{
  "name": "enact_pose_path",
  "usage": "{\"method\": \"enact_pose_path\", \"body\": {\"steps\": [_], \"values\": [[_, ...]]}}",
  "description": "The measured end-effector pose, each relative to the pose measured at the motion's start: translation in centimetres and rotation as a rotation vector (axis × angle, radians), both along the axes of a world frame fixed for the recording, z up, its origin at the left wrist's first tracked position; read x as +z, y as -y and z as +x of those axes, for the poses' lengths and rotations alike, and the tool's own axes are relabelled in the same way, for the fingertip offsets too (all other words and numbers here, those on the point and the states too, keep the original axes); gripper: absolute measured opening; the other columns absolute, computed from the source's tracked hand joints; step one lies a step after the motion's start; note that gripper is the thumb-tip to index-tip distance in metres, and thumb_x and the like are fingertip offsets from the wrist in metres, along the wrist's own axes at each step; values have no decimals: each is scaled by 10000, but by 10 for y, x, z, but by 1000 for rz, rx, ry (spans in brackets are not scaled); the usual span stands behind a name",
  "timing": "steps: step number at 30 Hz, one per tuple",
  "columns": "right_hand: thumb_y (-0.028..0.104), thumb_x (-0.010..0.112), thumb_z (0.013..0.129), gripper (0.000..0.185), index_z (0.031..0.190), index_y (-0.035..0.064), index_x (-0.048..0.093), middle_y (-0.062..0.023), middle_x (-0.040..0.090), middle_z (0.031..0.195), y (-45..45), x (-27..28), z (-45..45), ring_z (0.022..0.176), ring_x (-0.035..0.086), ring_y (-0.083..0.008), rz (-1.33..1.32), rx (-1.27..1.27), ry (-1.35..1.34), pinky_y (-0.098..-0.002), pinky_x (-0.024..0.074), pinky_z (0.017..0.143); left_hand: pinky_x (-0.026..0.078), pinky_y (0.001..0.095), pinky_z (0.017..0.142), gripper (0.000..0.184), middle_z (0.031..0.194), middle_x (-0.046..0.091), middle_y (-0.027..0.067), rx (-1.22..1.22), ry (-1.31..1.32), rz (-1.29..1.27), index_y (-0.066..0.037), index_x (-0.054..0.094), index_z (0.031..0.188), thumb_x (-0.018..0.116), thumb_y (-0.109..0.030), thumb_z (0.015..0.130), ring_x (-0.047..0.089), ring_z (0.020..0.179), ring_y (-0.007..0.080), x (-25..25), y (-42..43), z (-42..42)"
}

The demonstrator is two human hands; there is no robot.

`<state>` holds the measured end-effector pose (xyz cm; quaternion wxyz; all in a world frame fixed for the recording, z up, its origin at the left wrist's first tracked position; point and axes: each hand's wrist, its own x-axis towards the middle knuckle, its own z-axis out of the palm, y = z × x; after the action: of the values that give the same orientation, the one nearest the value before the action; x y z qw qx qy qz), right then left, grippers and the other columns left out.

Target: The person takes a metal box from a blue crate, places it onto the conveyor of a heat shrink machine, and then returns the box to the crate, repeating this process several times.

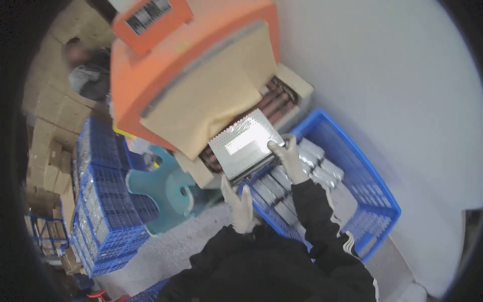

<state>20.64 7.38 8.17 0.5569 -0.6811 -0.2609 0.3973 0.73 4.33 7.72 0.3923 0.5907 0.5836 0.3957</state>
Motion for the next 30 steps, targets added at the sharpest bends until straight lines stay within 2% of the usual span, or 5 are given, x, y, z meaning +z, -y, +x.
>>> {"method": "enact_pose_path", "body": {"steps": [6,15,18,21,30], "values": [[492,723,838,916,1486,-10,314,-168,421,1479,224,-7,54,1329,443,-277,-281,170,168,-398,355,1117,427,447,1072,403,1310,525,244,-510,85,-65,71,521,1281,550,-113,923,525,1216,373,-57,79,-50],[102,756,710,799,1436,83,422,-177,531,1339,423,-188,-26,1227,505,-317,-836,-30,229,-372,384,1066,465,362,1028,377,1313,491,189,-632,20,-230,12,489,1337,488,-107,979,536,1187,272,-52,79,-59],[104,714,791,729,1450,121,404,-132,436,1436,405,-214,-57,1351,395,-299,-738,184,157,-378,277,1168,471,381,1016,363,1296,514,192,-672,2,-230,36,514,1306,491,-110,974,546,1163,289,-49,81,-63],[520,468,932,744,1532,151,229,-153,273,1564,370,-208,-56,1427,302,-373,-825,271,-132,-449,225,1201,479,394,1036,369,1311,516,206,-698,-49,-188,44,512,1310,504,-117,978,558,1183,306,-50,87,-70],[273,576,975,518,1439,97,430,-101,460,1438,404,-272,-49,1179,522,-203,-559,88,-236,-335,589,802,437,416,1056,351,1275,563,202,-648,-8,-3,33,553,1270,507,-111,953,554,1172,320,-64,92,-73]]}}
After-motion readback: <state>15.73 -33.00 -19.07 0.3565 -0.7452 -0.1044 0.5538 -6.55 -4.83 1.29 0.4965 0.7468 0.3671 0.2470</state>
